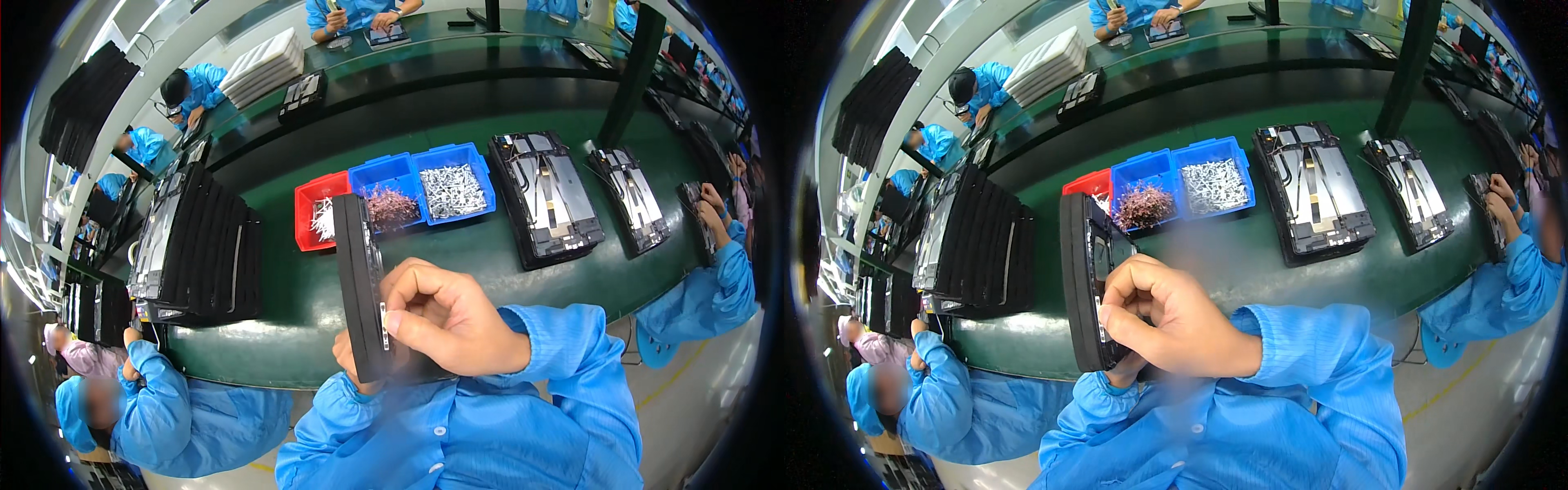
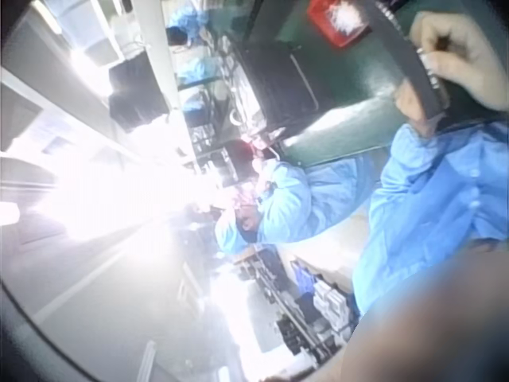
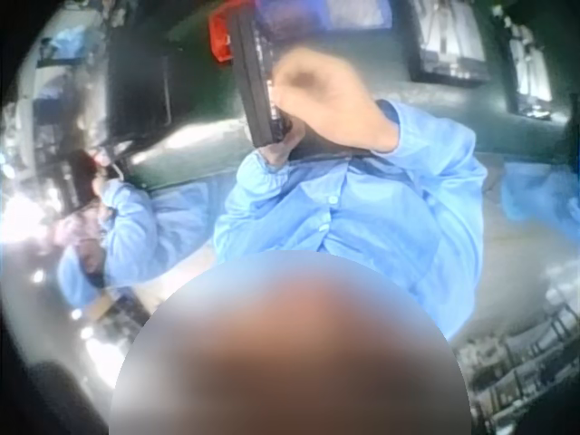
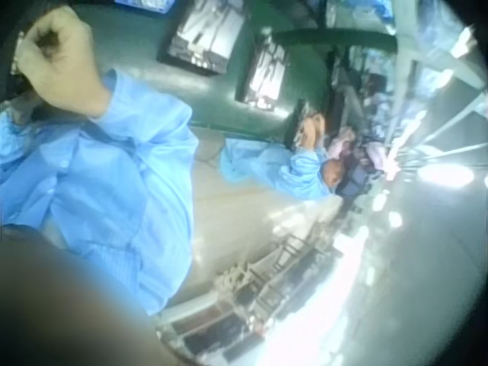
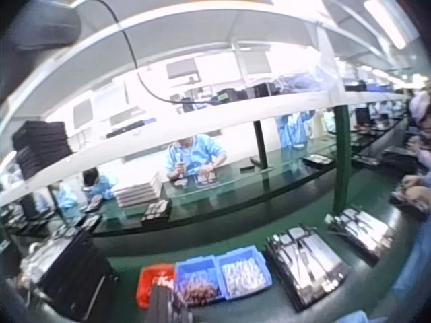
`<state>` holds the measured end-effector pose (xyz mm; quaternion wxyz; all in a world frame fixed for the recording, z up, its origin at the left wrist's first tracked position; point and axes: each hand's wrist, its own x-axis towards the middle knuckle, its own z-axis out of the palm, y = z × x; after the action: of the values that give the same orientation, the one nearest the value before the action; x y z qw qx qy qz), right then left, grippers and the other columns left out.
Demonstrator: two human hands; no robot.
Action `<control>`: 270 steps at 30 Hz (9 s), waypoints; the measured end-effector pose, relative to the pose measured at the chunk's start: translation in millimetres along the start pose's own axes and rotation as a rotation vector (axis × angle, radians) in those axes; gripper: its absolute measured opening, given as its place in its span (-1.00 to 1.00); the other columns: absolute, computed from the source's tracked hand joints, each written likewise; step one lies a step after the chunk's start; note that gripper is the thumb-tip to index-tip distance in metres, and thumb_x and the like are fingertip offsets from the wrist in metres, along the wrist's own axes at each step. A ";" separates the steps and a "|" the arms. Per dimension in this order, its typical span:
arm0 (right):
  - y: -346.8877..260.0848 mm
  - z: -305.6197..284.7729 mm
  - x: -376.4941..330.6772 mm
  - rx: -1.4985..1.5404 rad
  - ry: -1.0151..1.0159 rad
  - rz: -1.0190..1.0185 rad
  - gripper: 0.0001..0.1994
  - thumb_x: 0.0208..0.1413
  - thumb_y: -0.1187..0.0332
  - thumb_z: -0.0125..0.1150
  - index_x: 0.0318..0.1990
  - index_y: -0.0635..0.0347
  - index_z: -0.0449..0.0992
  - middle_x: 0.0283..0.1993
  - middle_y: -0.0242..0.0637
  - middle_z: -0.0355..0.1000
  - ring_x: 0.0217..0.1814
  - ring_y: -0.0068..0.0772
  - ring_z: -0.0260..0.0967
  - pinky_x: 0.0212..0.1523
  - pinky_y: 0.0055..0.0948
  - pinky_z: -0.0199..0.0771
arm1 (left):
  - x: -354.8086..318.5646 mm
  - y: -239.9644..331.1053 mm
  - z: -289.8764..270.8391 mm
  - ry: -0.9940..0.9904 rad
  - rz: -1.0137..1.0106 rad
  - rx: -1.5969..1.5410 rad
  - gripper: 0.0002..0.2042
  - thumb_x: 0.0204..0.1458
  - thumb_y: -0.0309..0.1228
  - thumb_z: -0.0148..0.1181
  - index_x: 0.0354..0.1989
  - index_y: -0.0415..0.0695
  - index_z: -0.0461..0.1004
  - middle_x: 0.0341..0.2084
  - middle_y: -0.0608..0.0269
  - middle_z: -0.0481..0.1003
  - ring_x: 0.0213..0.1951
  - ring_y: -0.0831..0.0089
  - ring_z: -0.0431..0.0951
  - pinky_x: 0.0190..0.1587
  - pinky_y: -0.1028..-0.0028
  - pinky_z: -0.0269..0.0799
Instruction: Connecting ribbon cables and components during the assembly of tablet-like electronic devices on a factory line.
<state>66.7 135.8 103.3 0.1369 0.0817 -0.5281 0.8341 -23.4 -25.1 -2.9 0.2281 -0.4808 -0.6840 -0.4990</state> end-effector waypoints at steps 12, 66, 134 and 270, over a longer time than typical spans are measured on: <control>0.4 -3.5 -2.3 -0.026 -0.049 -0.024 -0.96 0.27 0.58 0.21 -0.21 0.31 0.46 -0.05 -0.28 0.32 -0.01 -0.56 0.30 0.05 -0.49 0.36 | 4.2 3.3 -3.5 -0.055 0.059 0.031 -0.76 -0.15 -0.46 0.51 -0.28 -0.19 0.65 -0.49 0.19 0.62 -0.48 0.25 0.68 -0.46 0.38 0.57; 6.6 -0.3 -24.5 0.239 0.067 0.009 -0.62 0.06 0.56 0.16 -0.02 0.13 0.17 -0.02 -0.27 0.16 0.06 -0.39 0.10 0.23 -0.35 0.08 | 14.0 12.6 17.2 -0.035 0.044 0.123 -0.35 -0.10 -0.60 0.36 0.26 -0.54 0.39 -0.35 -0.01 0.68 -0.48 0.26 0.71 -0.45 0.43 0.58; -135.1 -181.5 -128.4 -1.074 0.706 -0.087 0.20 -0.17 0.33 0.65 0.56 0.39 -0.12 0.44 -0.01 0.24 0.45 -0.14 0.25 0.45 -0.22 0.20 | 26.6 -54.5 31.4 -0.724 -0.451 -0.189 -0.66 0.13 -0.41 0.33 0.07 -0.23 0.59 -0.60 0.19 0.48 -0.58 0.33 0.49 -0.47 0.31 0.41; 83.5 -68.2 8.3 -1.443 -0.762 -0.122 -0.85 -0.05 0.41 0.23 -0.32 0.23 0.46 -0.41 -0.25 0.38 -0.34 -0.22 0.49 -0.32 -0.26 0.49 | -24.2 1.7 -28.5 -0.537 -1.384 -0.503 -0.85 0.00 -0.65 0.27 -0.32 -0.26 0.39 -0.55 0.34 0.48 -0.59 0.71 0.46 -0.60 0.62 0.29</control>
<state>33.1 164.9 4.7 0.0120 0.2801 -0.9399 0.1950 -16.2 -61.2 -9.9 -0.4237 -0.0865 -0.7262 -0.5345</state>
